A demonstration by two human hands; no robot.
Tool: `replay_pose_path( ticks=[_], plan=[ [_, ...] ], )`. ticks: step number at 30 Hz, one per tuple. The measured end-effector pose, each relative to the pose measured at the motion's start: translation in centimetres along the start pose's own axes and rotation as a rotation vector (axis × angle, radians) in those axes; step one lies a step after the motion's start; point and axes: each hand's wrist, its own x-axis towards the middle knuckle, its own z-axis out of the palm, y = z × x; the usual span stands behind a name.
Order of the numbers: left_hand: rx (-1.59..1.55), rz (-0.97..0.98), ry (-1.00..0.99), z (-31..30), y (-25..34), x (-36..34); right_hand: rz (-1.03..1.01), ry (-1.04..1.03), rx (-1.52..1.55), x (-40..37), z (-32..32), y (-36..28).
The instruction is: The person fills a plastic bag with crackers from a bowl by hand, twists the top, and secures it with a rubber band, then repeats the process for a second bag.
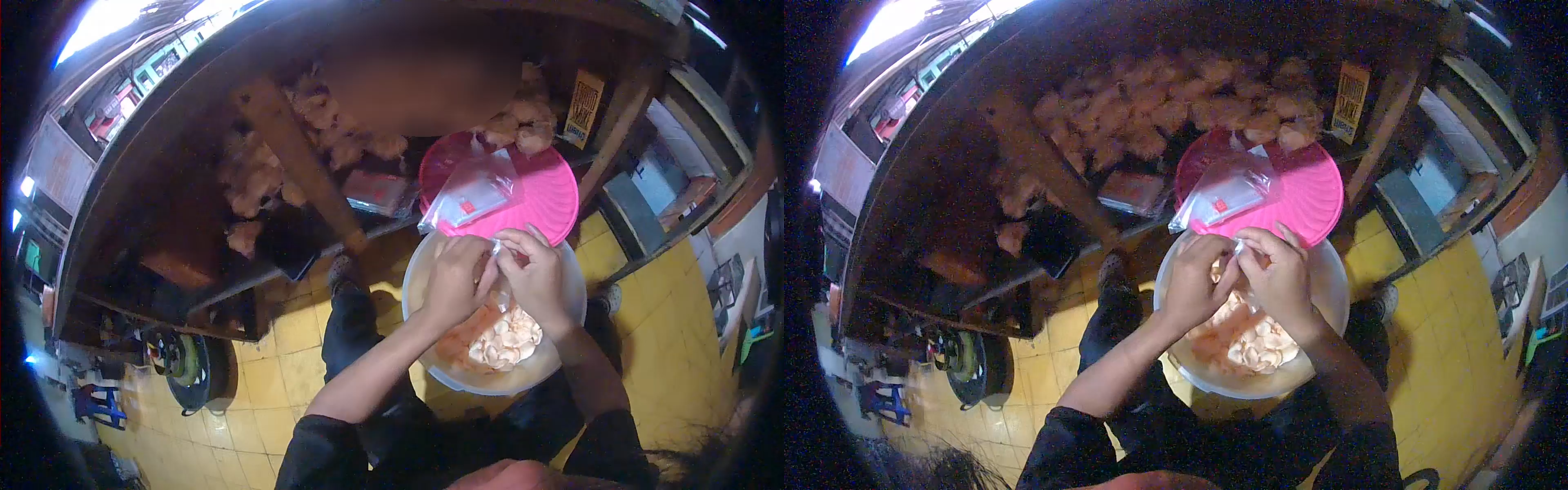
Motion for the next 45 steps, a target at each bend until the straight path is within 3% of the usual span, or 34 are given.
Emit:
replay_pose_path(
  ticks=[1, 4, 8, 15, 18, 20, 21, 24, 27, 29, 32, 35, 36, 37, 39, 41, 42, 44, 45],
  plan=[
    [0.095, 0.059, 0.002, 0.0, -0.2, 0.0, 0.097, -0.051, 0.052, -0.1, 0.0, 0.0],
    [0.224, 0.199, 0.026, -0.3, -0.7, 0.1, 0.108, -0.042, 0.204, -0.4, 0.7, 0.7],
    [0.387, 0.329, -0.038, -0.6, -1.1, 0.2, 0.019, -0.099, 0.099, -0.5, 0.4, 0.7],
    [0.276, 0.367, -0.137, -1.7, -1.3, 0.9, -0.027, -0.325, 0.122, -0.2, -0.3, 2.3],
    [0.143, 0.304, -0.174, -1.4, -1.7, 0.5, 0.028, -0.397, 0.217, -0.2, -1.1, 1.6],
    [-0.046, -0.03, -0.238, -1.6, -2.0, 0.2, 0.046, -0.398, 0.23, -0.2, -1.2, 1.0],
    [-0.047, -0.025, -0.243, -1.5, -2.1, 0.1, 0.009, -0.332, 0.228, -0.3, -0.9, 1.0],
    [-0.418, -0.315, -0.127, -1.2, -2.3, 0.0, -0.061, -0.177, 0.225, -0.5, 0.0, 0.3],
    [-0.698, -0.363, -0.009, -0.4, -2.8, -0.2, -0.164, -0.096, 0.182, -0.2, 0.0, 0.7],
    [-0.724, -0.378, -0.024, -0.3, -3.1, -0.2, -0.493, -0.002, -0.115, 0.2, -0.1, 0.9],
    [-0.758, -0.37, 0.058, 0.0, -2.8, -0.1, -0.51, 0.029, -0.189, -0.1, 0.6, 1.2],
    [-0.61, -0.384, 0.039, -0.2, -2.0, 0.0, -0.466, 0.052, -0.325, -0.2, 0.0, 0.0],
    [-0.403, -0.292, 0.001, -0.2, -2.0, 0.0, -0.464, 0.058, -0.325, -0.4, 0.0, 0.2],
    [-0.197, -0.198, -0.038, -0.2, -2.0, -0.1, -0.369, -0.041, -0.394, -0.7, -0.1, 0.5],
    [-0.187, -0.208, -0.063, -0.1, -1.3, -0.2, -0.269, -0.132, -0.461, -0.9, -0.1, 0.8],
    [-0.178, -0.217, -0.09, 0.1, -1.0, 0.0, -0.231, -0.133, -0.435, -0.8, -0.3, 0.9],
    [-0.127, -0.118, -0.082, 0.1, -1.0, 0.1, -0.225, -0.127, -0.435, -0.6, -0.5, 0.7],
    [-0.076, -0.01, -0.084, 0.3, -0.9, 0.3, 0.036, -0.089, -0.11, -0.2, -1.2, 0.0],
    [-0.022, 0.049, -0.073, 0.5, -0.7, 0.2, 0.042, -0.077, -0.107, -0.3, -1.3, 0.4]
  ],
)
